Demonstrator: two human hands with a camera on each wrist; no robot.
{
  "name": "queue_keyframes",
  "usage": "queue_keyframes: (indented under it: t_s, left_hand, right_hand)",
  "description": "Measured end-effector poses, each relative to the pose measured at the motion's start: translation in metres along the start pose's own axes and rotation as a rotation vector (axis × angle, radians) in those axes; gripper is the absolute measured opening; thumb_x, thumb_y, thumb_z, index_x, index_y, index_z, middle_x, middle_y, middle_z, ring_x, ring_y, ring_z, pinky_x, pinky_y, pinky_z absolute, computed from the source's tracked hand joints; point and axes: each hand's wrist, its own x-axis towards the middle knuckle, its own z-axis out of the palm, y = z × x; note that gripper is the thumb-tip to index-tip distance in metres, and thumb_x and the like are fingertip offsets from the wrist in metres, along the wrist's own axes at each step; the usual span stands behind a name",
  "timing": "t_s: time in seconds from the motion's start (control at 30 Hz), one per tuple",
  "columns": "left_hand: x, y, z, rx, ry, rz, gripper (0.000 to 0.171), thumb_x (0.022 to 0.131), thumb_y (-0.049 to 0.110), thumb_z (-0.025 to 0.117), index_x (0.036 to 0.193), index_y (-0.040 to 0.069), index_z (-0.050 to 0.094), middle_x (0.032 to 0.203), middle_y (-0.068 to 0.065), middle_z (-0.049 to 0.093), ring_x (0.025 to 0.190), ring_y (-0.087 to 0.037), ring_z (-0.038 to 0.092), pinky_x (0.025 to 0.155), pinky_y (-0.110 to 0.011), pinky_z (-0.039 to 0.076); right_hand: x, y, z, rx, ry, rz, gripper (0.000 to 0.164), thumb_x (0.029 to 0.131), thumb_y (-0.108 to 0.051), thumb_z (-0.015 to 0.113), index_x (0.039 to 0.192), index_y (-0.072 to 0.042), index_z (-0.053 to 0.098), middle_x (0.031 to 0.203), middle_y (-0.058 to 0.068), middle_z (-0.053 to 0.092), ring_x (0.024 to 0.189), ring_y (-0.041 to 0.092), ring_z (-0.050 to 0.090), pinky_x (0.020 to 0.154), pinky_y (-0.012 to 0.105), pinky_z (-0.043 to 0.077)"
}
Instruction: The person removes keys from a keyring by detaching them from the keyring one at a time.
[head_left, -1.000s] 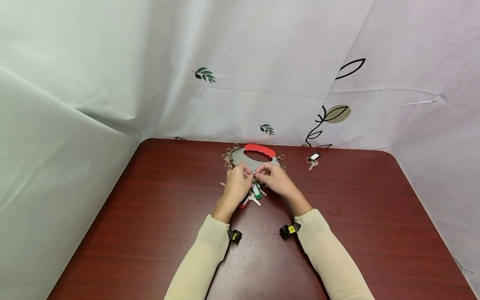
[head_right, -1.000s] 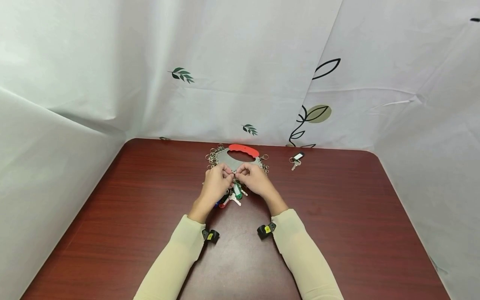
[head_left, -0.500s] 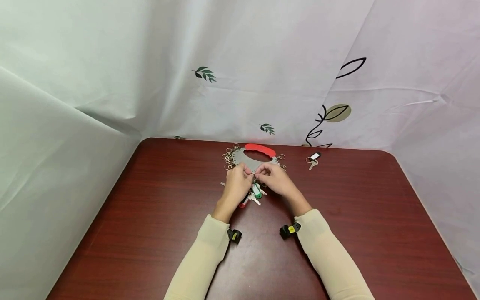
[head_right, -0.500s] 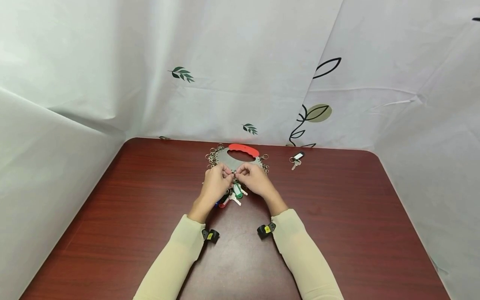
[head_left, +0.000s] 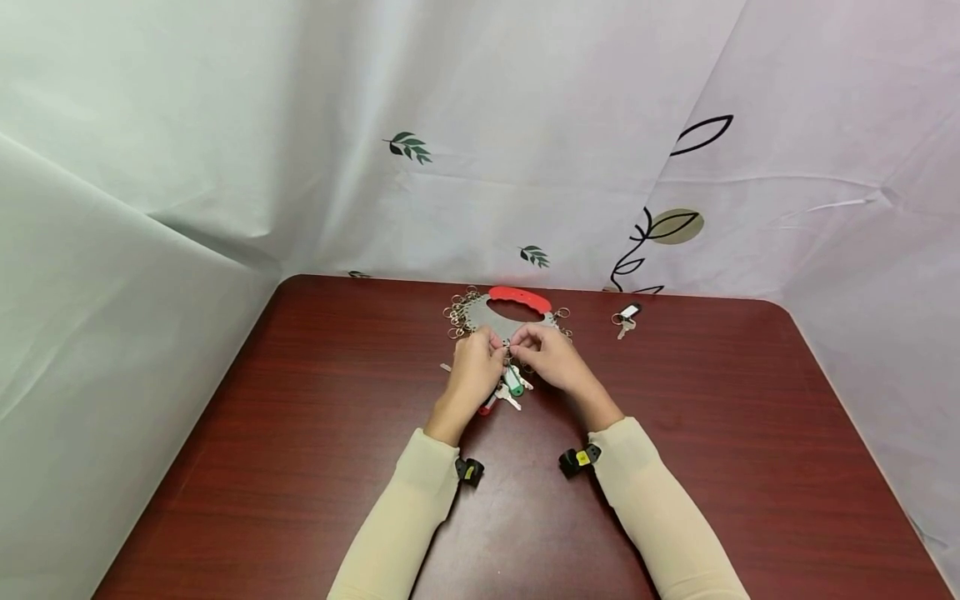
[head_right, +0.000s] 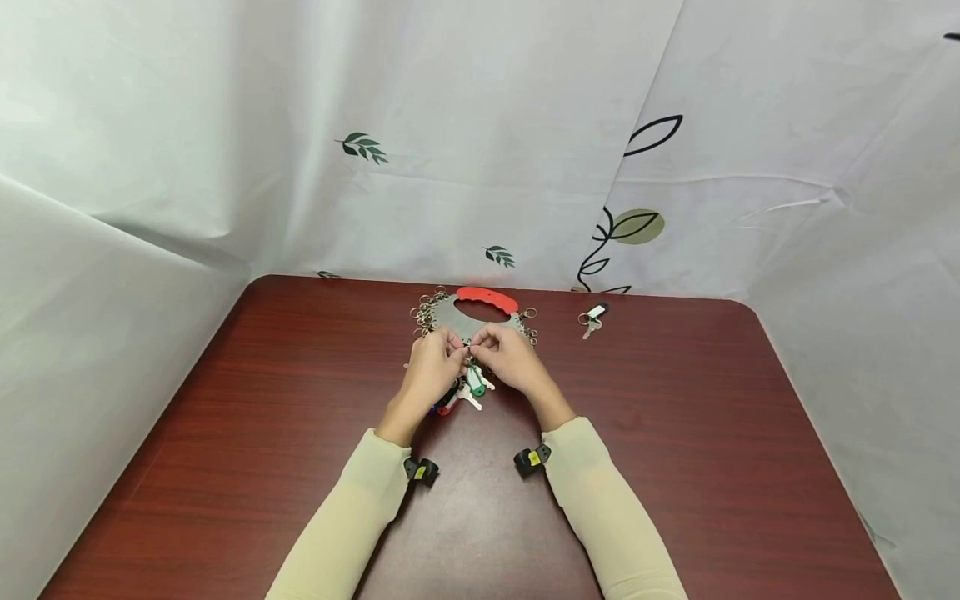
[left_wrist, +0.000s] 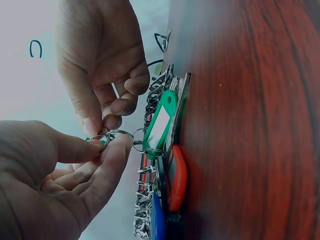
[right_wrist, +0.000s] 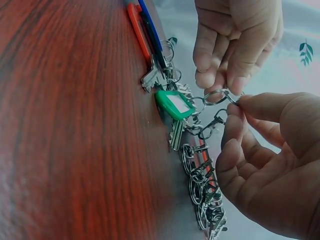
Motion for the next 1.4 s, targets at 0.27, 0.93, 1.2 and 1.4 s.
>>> queue_keyframes:
  t_s: [0.27,0.93,1.2,1.4]
  left_hand:
    - [-0.001,0.0,-0.001,-0.004,-0.006,0.001,0.011,0.088,0.005,0.066,0.08,0.006,0.059,0.066,-0.006,0.067,0.056,-0.01,0.065,0.053,-0.027,0.052]
    - [0.004,-0.003,-0.01,0.052,0.047,0.067,0.007,0.078,0.011,0.073,0.079,0.008,0.067,0.076,-0.006,0.067,0.07,-0.02,0.06,0.067,-0.041,0.052]
    - [0.009,-0.008,-0.009,0.025,-0.017,0.221,0.023,0.079,-0.009,0.063,0.097,0.005,0.068,0.088,-0.01,0.071,0.077,-0.019,0.063,0.07,-0.036,0.055]
    - [0.01,-0.009,-0.006,0.038,-0.016,0.246,0.02,0.079,-0.01,0.062,0.091,0.005,0.066,0.082,-0.008,0.07,0.075,-0.017,0.063,0.068,-0.032,0.056]
  right_hand:
    - [0.0,0.001,0.002,-0.015,0.022,-0.027,0.006,0.088,-0.01,0.068,0.091,-0.005,0.069,0.082,0.011,0.069,0.071,0.019,0.06,0.064,0.033,0.049]
    - [-0.001,0.0,0.002,-0.185,0.07,-0.101,0.007,0.09,-0.01,0.067,0.093,-0.01,0.073,0.09,0.006,0.073,0.07,0.016,0.058,0.064,0.034,0.049]
    - [-0.001,-0.001,0.002,-0.213,0.082,-0.105,0.007,0.089,-0.009,0.066,0.092,-0.009,0.073,0.089,0.007,0.072,0.07,0.016,0.058,0.064,0.035,0.05]
    - [-0.001,-0.004,0.002,-0.252,0.084,-0.108,0.007,0.089,-0.01,0.066,0.091,-0.01,0.073,0.09,0.007,0.072,0.073,0.018,0.059,0.069,0.039,0.051]
